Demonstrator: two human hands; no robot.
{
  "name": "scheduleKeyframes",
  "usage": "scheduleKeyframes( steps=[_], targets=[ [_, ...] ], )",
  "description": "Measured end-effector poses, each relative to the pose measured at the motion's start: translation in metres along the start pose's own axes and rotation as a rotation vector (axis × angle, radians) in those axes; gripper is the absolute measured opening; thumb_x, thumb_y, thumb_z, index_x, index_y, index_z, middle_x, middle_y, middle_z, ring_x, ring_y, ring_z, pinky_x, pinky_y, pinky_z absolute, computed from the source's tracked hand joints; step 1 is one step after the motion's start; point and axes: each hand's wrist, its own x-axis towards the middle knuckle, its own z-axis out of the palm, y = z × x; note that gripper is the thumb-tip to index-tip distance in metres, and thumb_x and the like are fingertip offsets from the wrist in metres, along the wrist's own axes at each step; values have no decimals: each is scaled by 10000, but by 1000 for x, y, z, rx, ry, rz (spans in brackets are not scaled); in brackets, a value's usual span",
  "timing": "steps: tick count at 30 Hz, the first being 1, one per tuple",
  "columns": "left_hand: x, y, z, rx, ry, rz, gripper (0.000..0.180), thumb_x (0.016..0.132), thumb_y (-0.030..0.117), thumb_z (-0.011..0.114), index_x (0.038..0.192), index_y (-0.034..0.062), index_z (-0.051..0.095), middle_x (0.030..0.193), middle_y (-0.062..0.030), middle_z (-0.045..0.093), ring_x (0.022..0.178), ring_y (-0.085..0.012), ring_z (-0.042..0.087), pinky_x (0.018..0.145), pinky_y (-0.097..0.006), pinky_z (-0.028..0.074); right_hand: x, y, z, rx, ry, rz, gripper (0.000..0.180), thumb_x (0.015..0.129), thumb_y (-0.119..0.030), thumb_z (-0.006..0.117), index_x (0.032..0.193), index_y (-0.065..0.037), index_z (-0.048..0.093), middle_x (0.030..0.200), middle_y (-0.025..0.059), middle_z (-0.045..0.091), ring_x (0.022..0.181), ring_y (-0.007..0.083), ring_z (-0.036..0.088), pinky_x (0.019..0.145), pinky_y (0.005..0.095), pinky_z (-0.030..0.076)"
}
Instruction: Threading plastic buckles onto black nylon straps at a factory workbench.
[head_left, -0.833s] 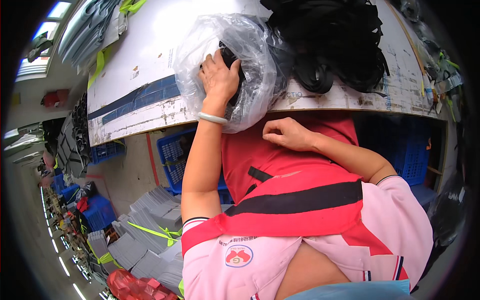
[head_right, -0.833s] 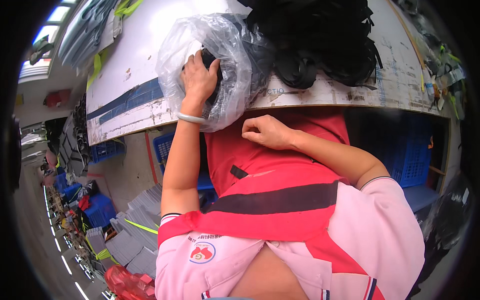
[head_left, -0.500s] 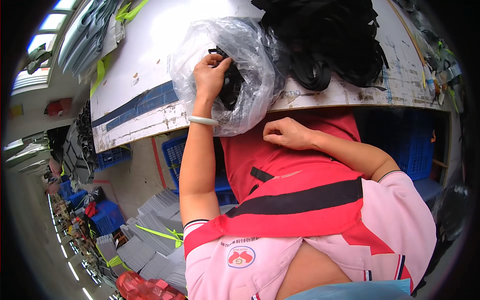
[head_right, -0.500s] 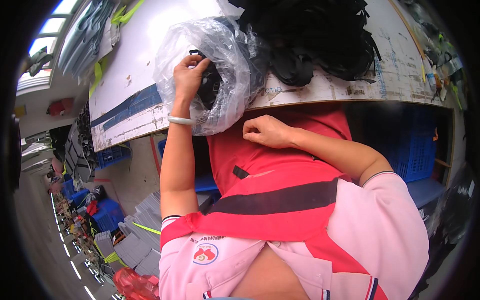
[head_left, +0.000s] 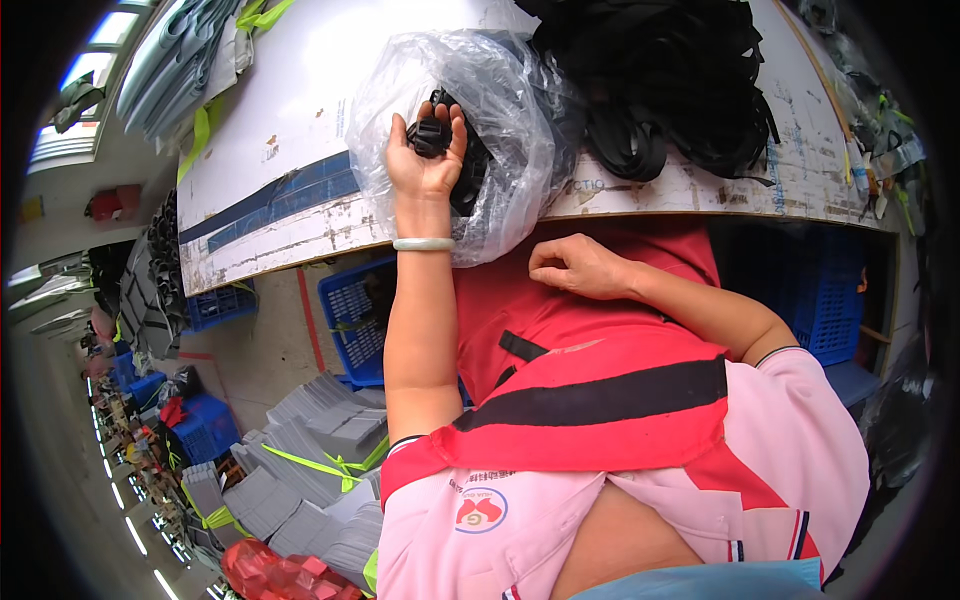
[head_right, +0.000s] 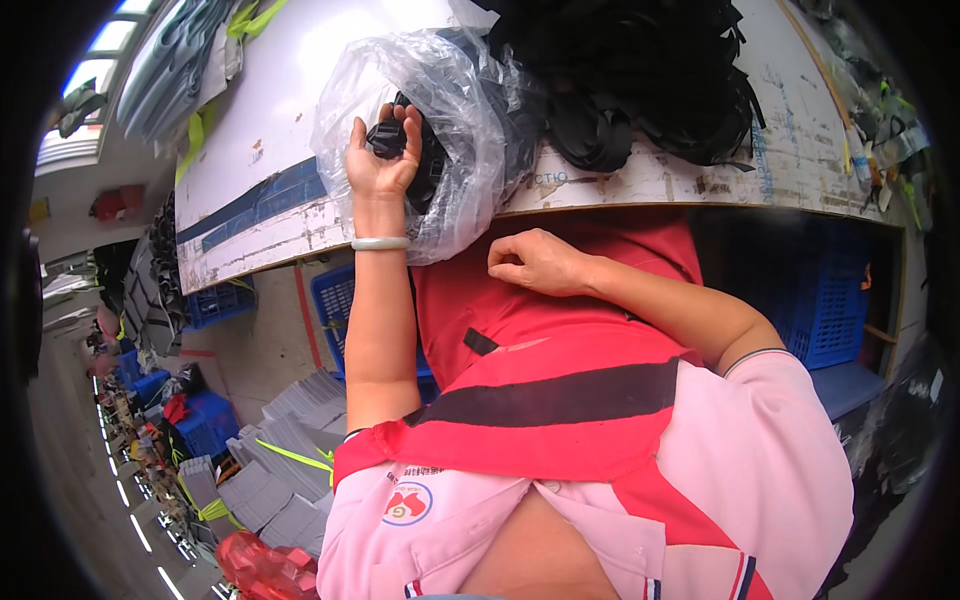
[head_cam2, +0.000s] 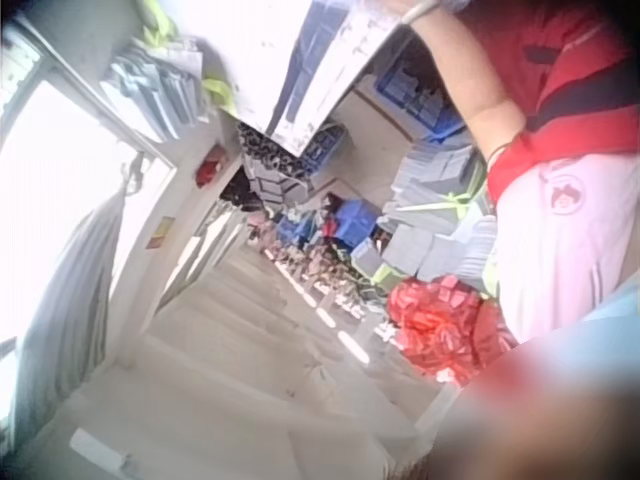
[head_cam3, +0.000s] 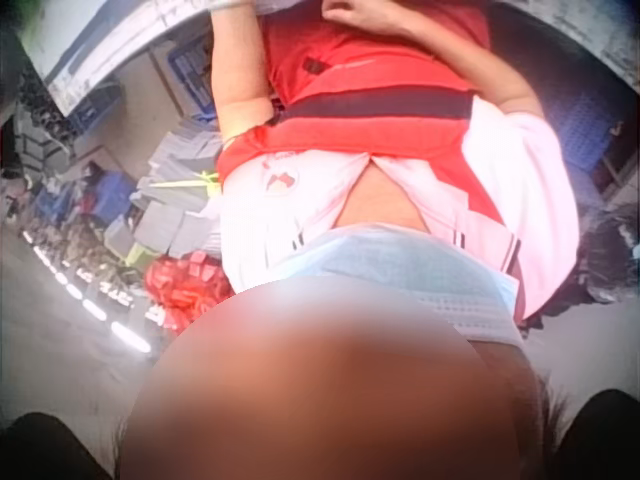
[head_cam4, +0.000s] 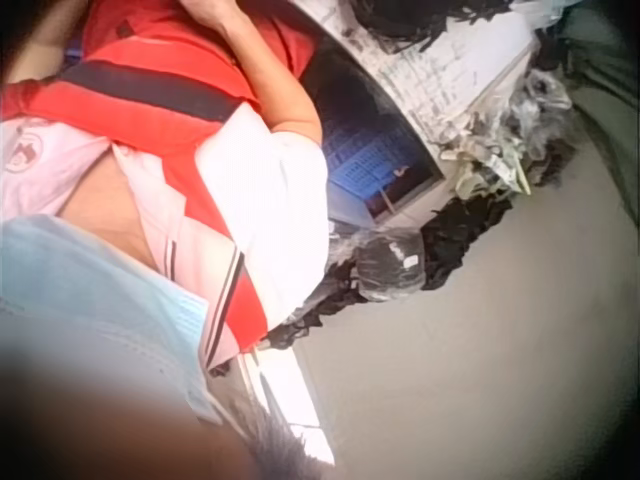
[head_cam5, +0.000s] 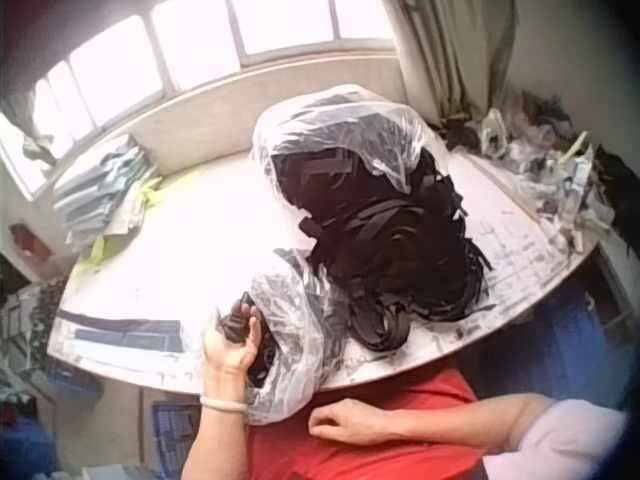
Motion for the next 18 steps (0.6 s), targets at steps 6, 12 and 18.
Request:
scheduleKeyframes(
  steps=[6, 12, 18],
  targets=[
    [-45, -10, 5, 112, -328, -143, 207, 982, 221, 513, 985, 29, 591, 834, -105, 532, 695, -174, 506, 377, -178, 379, -5, -27, -16, 167, 166, -70, 148, 900, -130, 612, 980, -8, 636, 762, 61, 638, 689, 131, 587, 655, 286, 481],
    [-124, -43, -1, 251, -377, -313, 238, 989, 248, 502, 965, 24, 580, 832, -106, 536, 679, -154, 498, 373, -173, 373, 6, -67, -42, -63, 604, -522, 370, 819, -4, 686, 1167, -109, 618, 1098, 82, 524, 795, 143, 592, 680, 252, 516],
    [-140, -64, -8, 168, -174, -122, 281, 991, 251, 515, 1099, 8, 603, 903, -107, 583, 784, -195, 577, 400, -186, 406, 6, -47, -42, 619, 343, -99, 243, 994, -186, 523, 1103, 5, 627, 873, 57, 643, 670, 94, 613, 607, 219, 515]
  ],
)
